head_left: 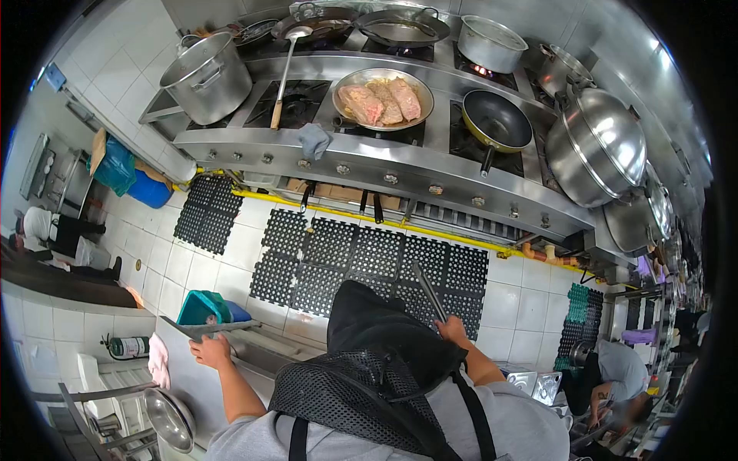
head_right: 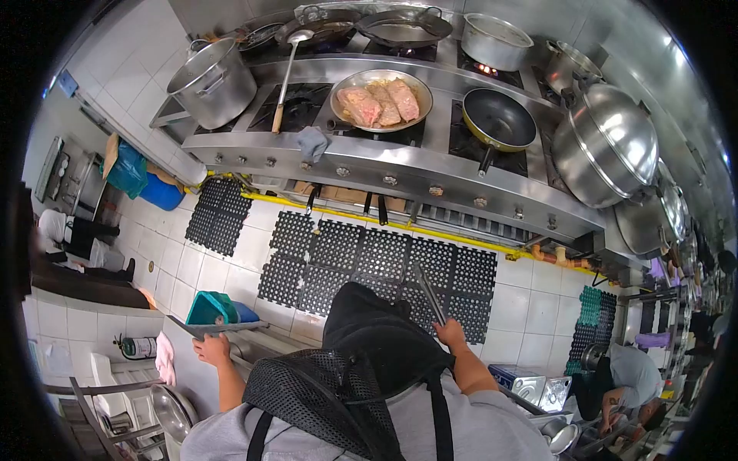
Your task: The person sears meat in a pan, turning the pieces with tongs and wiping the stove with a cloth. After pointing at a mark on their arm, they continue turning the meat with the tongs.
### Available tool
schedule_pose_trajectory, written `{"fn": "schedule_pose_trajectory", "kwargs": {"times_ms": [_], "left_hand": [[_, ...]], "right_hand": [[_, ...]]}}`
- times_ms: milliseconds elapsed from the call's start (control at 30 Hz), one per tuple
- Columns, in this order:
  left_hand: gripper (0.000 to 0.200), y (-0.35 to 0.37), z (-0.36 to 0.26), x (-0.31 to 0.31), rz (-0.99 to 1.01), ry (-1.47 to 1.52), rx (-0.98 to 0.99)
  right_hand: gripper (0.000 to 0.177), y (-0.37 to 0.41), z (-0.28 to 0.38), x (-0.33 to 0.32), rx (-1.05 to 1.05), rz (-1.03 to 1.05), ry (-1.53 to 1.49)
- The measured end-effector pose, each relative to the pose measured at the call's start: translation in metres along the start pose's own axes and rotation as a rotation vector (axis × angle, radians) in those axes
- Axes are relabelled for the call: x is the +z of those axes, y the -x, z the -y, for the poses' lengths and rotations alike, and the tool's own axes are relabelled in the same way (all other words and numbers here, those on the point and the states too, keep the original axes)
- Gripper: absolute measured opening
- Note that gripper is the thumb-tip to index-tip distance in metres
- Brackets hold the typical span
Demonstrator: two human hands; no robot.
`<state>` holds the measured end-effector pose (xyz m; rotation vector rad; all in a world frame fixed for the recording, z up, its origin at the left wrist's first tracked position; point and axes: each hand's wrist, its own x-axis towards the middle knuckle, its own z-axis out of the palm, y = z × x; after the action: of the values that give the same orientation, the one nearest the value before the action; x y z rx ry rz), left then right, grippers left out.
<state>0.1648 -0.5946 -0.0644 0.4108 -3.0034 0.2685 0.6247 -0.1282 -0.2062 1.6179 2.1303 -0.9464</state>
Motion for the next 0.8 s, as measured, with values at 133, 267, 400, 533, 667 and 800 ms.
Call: {"fn": "schedule_pose_trajectory", "kwargs": {"times_ms": [133, 267, 400, 533, 667, 800], "left_hand": [[0.045, 0.0, -0.001, 0.001, -0.017, -0.008, -0.007], [0.047, -0.003, 0.005, 0.009, -0.019, -0.023, 0.004], [0.048, -0.004, 0.005, 0.009, 0.006, -0.012, 0.015], [0.048, -0.001, 0.0, 0.0, 0.03, -0.011, 0.013], [0.048, -0.002, -0.001, 0.001, 0.044, -0.011, 0.006], [0.047, -0.002, 0.002, 0.004, 0.022, -0.015, 0.01]], "right_hand": [[0.06, 0.01, -0.008, 0.003, -0.062, -0.055, -0.013], [0.063, 0.018, -0.016, 0.014, 0.052, 0.007, -0.047], [0.067, 0.008, -0.031, 0.031, 0.034, -0.037, 0.028], [0.064, 0.001, -0.027, 0.03, 0.109, -0.043, -0.056], [0.058, -0.016, -0.03, 0.036, 0.014, -0.138, -0.044], [0.066, -0.002, -0.003, -0.002, 0.111, 0.123, -0.062]]}}
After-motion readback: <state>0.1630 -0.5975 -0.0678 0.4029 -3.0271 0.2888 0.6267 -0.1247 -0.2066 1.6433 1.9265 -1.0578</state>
